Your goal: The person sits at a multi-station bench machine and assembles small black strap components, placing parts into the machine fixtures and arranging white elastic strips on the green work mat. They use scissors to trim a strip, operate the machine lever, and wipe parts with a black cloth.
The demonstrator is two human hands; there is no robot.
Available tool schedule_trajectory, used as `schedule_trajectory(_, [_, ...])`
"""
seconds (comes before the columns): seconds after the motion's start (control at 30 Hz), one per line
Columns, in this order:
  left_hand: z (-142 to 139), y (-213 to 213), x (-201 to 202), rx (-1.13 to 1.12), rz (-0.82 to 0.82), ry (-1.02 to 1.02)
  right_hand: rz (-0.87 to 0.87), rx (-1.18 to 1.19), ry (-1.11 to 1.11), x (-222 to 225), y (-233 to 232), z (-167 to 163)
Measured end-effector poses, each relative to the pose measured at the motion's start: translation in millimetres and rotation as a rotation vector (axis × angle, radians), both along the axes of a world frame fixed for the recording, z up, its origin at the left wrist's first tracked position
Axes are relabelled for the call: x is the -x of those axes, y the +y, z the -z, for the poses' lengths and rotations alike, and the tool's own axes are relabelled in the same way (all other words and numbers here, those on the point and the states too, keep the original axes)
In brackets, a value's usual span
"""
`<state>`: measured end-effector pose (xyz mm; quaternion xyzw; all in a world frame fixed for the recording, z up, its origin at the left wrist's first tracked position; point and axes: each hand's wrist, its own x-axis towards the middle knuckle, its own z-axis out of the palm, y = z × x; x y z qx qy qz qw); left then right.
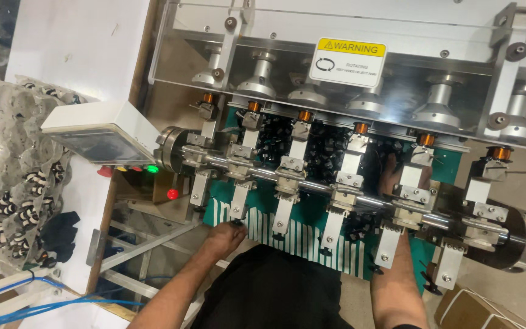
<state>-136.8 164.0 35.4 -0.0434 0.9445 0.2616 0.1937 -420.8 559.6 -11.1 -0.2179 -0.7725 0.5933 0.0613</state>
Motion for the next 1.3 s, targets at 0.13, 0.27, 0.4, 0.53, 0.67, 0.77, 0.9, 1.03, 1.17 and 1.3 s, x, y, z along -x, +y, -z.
schedule_trajectory(0.13, [-20, 29, 71, -0.262, -0.153, 0.363, -0.168, -0.328, 0.141, -37, 16, 1])
schedule_trajectory(0.27, [-30, 39, 140, -0.397, -0.175, 0.731, -0.437, -1.012, 0.306, -123, 29, -33])
schedule_trajectory(0.4, [-26, 24, 198, -0.17, -0.184, 0.871, -0.436, -0.988, 0.229, -233, 19, -81])
schedule_trajectory(0.53, [-10, 12, 227, -0.382, -0.421, 0.699, -0.555, -0.926, -0.095, -328, 17, -94])
schedule_trajectory(0.67, [20, 15, 242, -0.38, -0.504, 0.559, -0.502, -0.608, -0.819, -403, 42, -81])
schedule_trajectory(0.77, [44, 7, 268, -0.356, -0.561, 0.493, -0.433, -0.586, -0.825, -445, 57, -73])
schedule_trajectory(0.9, [57, 0, 282, -0.386, -0.566, 0.568, -0.441, -0.596, -1.013, -471, 58, -67])
schedule_trajectory(1.03, [44, 4, 278, -0.252, -0.541, 0.507, -0.339, -0.516, -1.054, -475, 48, -65])
schedule_trajectory(1.17, [31, 16, 285, -0.986, -0.861, 0.442, -0.242, -0.476, -1.023, -472, 42, -66])
schedule_trajectory(1.3, [28, 26, 297, -0.712, -0.896, 0.467, -0.291, -0.495, -0.947, -465, 41, -66])
